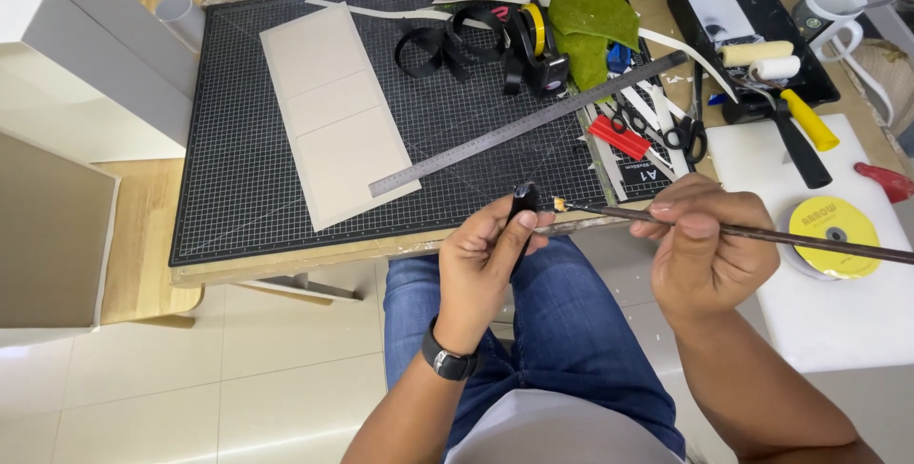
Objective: Measuring, applying adhesive, and attaching a black ribbon to a white cardboard board on a cutting mat.
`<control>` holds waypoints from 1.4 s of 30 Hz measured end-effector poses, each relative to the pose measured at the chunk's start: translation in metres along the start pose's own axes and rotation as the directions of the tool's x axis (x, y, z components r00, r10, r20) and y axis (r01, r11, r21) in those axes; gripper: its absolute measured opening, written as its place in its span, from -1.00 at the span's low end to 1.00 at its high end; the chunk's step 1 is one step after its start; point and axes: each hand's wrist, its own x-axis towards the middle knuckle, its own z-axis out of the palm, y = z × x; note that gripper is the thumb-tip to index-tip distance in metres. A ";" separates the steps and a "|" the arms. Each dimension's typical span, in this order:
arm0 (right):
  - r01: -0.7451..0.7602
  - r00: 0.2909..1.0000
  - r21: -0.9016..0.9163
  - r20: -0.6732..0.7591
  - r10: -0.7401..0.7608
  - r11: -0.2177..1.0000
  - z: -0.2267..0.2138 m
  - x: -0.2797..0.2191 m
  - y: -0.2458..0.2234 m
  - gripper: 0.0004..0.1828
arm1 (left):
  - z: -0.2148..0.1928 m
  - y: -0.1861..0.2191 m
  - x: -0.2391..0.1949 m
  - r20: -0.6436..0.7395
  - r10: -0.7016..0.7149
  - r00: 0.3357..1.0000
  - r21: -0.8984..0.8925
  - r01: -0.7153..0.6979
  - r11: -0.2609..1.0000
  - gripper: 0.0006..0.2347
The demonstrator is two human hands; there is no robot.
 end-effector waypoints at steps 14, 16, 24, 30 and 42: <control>0.126 0.978 -0.070 0.176 -0.112 0.990 0.010 0.013 -0.007 -0.80 | 0.005 0.001 0.000 0.004 -0.003 1.000 0.016 0.003 1.000 -0.73; 0.126 0.970 -0.096 0.220 -0.103 0.987 0.014 0.014 -0.007 -0.82 | 0.008 0.000 -0.003 0.005 -0.019 1.000 0.021 0.019 1.000 -0.72; 0.242 0.941 -0.005 0.243 -0.234 0.970 0.015 0.026 0.006 -0.81 | 0.009 -0.004 -0.001 -0.066 -0.034 0.997 -0.054 0.030 0.998 -0.77; 0.211 0.945 -0.001 0.256 -0.204 0.978 0.019 0.015 0.022 -0.81 | 0.010 -0.006 -0.002 -0.049 -0.082 0.995 -0.119 0.075 0.990 -0.75; 0.211 0.945 0.009 0.253 -0.206 0.978 0.014 0.018 0.020 -0.82 | 0.006 -0.018 -0.002 -0.044 -0.165 0.985 -0.230 0.151 0.961 -0.76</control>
